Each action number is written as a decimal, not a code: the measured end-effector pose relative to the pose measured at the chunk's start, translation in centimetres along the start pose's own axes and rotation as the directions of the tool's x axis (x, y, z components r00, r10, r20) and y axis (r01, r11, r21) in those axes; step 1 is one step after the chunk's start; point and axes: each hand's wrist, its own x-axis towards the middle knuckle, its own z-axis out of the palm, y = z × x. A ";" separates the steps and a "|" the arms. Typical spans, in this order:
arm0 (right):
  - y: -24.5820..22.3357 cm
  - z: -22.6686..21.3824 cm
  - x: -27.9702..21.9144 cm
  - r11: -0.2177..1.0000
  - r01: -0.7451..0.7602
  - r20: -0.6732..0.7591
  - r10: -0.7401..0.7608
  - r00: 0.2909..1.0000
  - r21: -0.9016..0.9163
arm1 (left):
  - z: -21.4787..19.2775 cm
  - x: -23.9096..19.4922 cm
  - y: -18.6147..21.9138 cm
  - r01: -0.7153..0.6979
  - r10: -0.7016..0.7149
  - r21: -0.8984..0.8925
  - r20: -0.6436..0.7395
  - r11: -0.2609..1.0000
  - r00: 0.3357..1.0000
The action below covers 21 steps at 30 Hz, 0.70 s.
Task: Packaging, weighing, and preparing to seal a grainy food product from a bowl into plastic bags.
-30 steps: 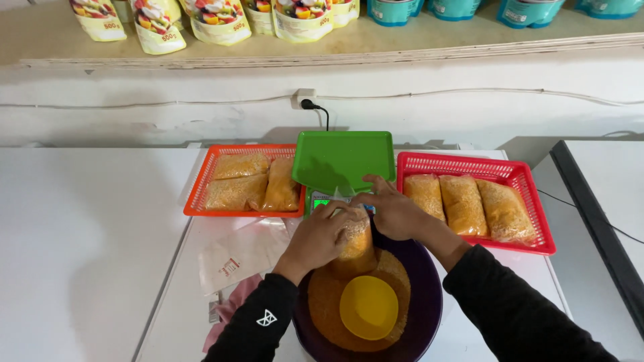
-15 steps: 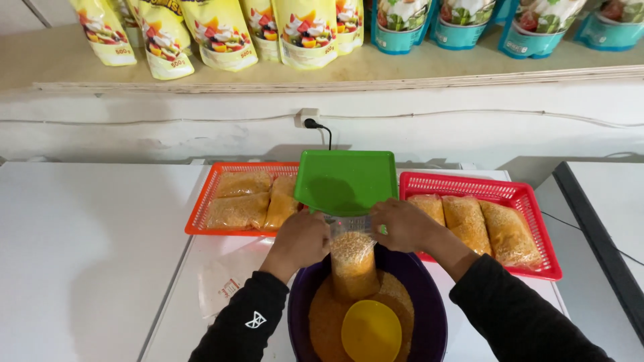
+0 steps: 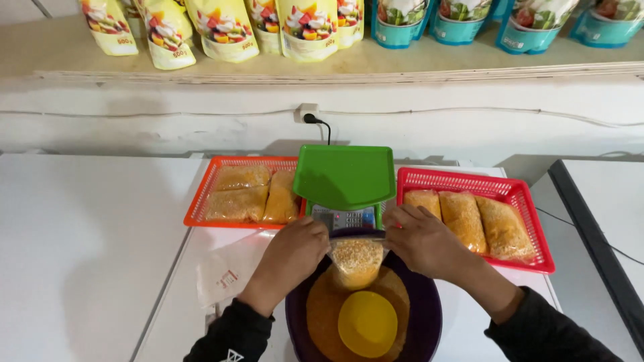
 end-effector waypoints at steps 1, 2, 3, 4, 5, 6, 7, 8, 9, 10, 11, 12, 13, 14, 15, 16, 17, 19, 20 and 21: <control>-0.9 0.0 -0.8 0.996 0.008 -0.022 -0.010 1.000 -0.084 | 0.6 -1.1 0.6 0.026 -0.026 0.012 -0.006 1.000 1.000; -1.4 0.5 -1.4 0.998 0.003 -0.010 -0.004 1.000 -0.067 | 1.0 -2.0 1.2 0.036 -0.036 -0.001 0.008 0.999 0.999; -1.1 0.7 -1.3 0.996 0.003 -0.015 -0.004 1.000 -0.087 | 1.1 -1.9 0.9 0.050 -0.050 0.012 -0.003 0.999 0.999; -0.7 0.9 -1.1 0.994 0.003 -0.019 -0.005 1.000 -0.107 | 1.2 -1.7 0.6 0.064 -0.063 0.025 -0.015 0.998 0.998; -0.2 1.2 -1.1 0.994 0.005 -0.021 -0.007 1.000 -0.109 | 0.5 -1.3 0.5 0.064 -0.063 0.027 -0.017 0.998 0.998; 0.3 1.4 -1.1 0.999 -0.044 0.022 0.043 0.999 0.009 | -0.1 -0.9 0.4 0.094 -0.093 -0.027 0.042 0.995 0.995; 0.4 2.0 -1.5 0.986 -0.103 0.080 0.093 0.992 0.133 | -0.4 -0.9 0.6 0.132 -0.122 -0.088 0.112 0.987 0.986; 0.3 2.6 -2.1 0.984 -0.108 0.087 0.096 0.992 0.140 | -0.1 -1.4 0.8 0.136 -0.125 -0.094 0.119 0.986 0.985; 0.7 3.0 -2.3 0.975 -0.142 0.102 0.126 0.987 0.170 | 0.0 -1.3 0.7 0.149 -0.131 -0.134 0.135 0.980 0.982; 1.1 3.5 -2.5 0.964 -0.177 0.118 0.155 0.981 0.199 | 0.2 -1.2 0.5 0.162 -0.136 -0.174 0.150 0.971 0.979; 1.3 3.6 -2.4 0.963 -0.181 0.125 0.158 0.980 0.202 | 0.5 -1.1 0.3 0.165 -0.137 -0.180 0.155 0.970 0.978; 1.4 3.9 -2.4 0.939 -0.213 0.102 0.192 0.976 0.271 | 0.8 -1.0 0.1 0.174 -0.153 -0.174 0.126 0.969 0.980; 1.6 4.1 -2.4 0.909 -0.243 0.084 0.228 0.970 0.339 | 1.3 -1.0 0.0 0.185 -0.171 -0.169 0.098 0.968 0.980; 2.1 4.6 -2.8 0.906 -0.248 0.094 0.230 0.969 0.343 | 1.9 -1.0 -0.3 0.191 -0.174 -0.177 0.104 0.966 0.979; 2.6 5.2 -3.1 0.859 -0.295 0.071 0.293 0.953 0.419 | 2.3 -1.2 -0.5 0.204 -0.195 -0.200 0.063 0.959 0.979; 3.0 5.7 -3.5 0.803 -0.336 0.054 0.357 0.933 0.493 | 2.7 -1.3 -0.8 0.216 -0.216 -0.222 0.022 0.951 0.976; 3.2 5.9 -3.4 0.803 -0.334 0.055 0.355 0.933 0.494 | 2.5 -1.3 -0.7 0.218 -0.218 -0.221 0.022 0.951 0.976; 3.1 6.1 -3.6 0.647 -0.440 0.085 0.503 0.860 0.623 | 2.3 -1.5 -0.3 0.322 -0.381 -0.559 0.012 0.764 0.925; 3.2 6.7 -4.1 0.641 -0.446 0.092 0.507 0.857 0.625 | 3.7 -1.7 -0.6 0.327 -0.382 -0.561 0.021 0.760 0.924; 3.5 7.3 -4.3 0.606 -0.452 0.080 0.539 0.839 0.654 | 5.0 -1.8 -1.0 0.355 -0.450 -0.616 0.001 0.703 0.893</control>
